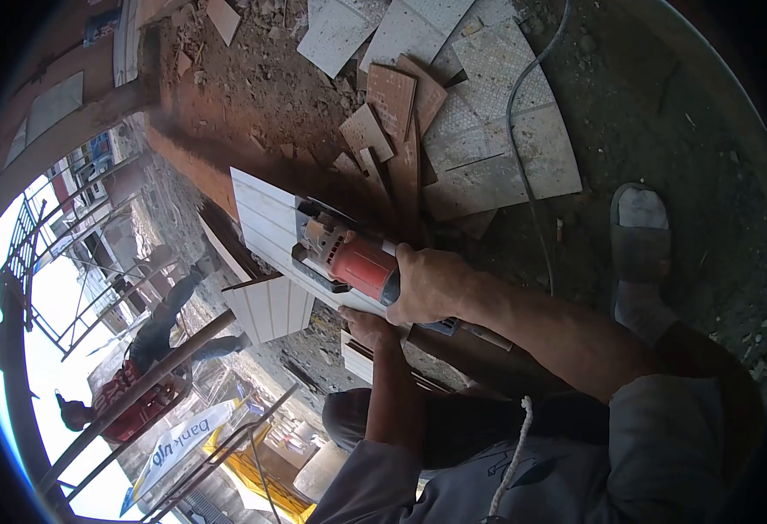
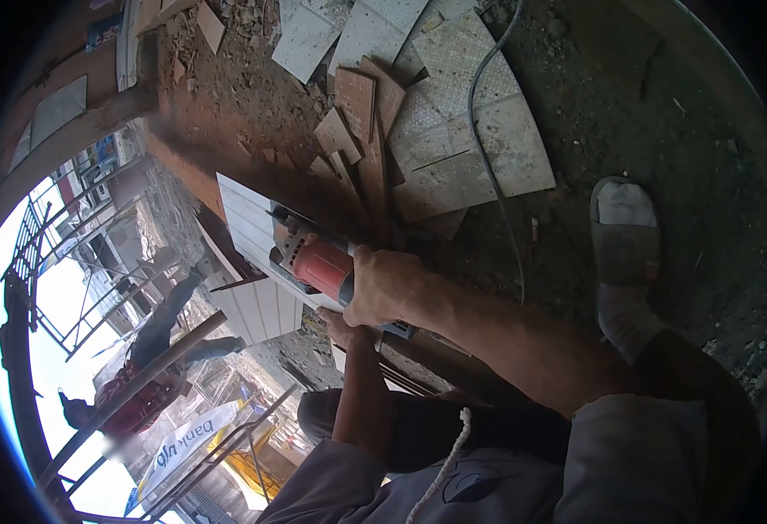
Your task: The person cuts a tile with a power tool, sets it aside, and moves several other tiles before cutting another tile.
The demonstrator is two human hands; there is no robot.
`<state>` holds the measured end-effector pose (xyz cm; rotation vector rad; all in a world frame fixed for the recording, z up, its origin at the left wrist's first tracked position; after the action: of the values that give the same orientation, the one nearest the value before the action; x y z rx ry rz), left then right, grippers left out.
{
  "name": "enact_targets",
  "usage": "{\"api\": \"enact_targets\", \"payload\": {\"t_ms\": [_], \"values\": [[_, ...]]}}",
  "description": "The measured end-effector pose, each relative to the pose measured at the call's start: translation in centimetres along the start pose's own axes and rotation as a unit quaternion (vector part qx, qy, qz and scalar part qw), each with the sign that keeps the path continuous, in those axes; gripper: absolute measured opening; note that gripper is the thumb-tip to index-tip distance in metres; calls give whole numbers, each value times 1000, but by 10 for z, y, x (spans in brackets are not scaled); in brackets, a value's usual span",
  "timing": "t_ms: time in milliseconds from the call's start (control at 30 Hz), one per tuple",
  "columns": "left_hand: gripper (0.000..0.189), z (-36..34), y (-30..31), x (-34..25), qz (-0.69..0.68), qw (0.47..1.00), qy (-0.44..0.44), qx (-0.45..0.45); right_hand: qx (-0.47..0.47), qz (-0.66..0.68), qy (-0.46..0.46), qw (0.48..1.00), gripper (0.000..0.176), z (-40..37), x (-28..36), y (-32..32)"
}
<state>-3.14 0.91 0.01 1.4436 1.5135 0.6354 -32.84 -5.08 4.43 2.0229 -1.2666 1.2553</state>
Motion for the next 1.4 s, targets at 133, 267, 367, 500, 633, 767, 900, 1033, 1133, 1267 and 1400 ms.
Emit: {"api": "enact_targets", "payload": {"t_ms": [133, 267, 367, 500, 633, 767, 900, 1033, 1133, 1267, 1400], "values": [[80, -9, -4, -3, -30, 999, 13, 18, 7, -2, -3, 1000, 72, -2, -3, -1], [79, -60, -4, -32, 45, 998, -42, -24, 8, -5, -2, 1000, 73, -5, -2, 0], [81, -57, -2, -30, 59, 997, -29, -28, 16, -9, -10, 1000, 74, -7, -3, 0], [83, -43, 1, -29, 132, 985, -95, -51, 14, -15, -16, 1000, 75, -10, -3, 1], [83, -11, -2, -8, 40, 999, -16, -2, 15, -11, -8, 1000, 74, -15, -4, 0], [83, -5, -2, -4, -32, 998, 21, 39, 16, -9, -12, 1000, 73, -18, -5, 0], [84, -10, -3, -6, -30, 999, 21, 31, 13, -13, -16, 1000, 73, -18, -5, 1], [84, -60, -3, -34, 91, 993, -72, -28, 9, -9, -19, 1000, 71, -15, -2, 5], [84, -49, -3, -30, 98, 994, -52, -18, 9, -13, -20, 1000, 70, -13, -1, 5], [83, -53, -1, -34, 120, 989, -76, -31, 7, -8, -22, 1000, 70, -13, -1, 6], [81, -23, -2, -20, 110, 992, -45, -43, 5, -16, -25, 1000, 70, -15, -3, 5]]}}
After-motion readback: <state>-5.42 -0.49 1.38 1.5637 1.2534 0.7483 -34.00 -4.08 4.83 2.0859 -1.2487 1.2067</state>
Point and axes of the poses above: each hand's wrist, its own z-axis towards the middle knuckle, its own y-axis out of the back of the hand, x = y × z, the point moved 5 cm from there along z, towards the middle knuckle, and after that the axes turned 12 degrees about y, right-handed, at the moved point
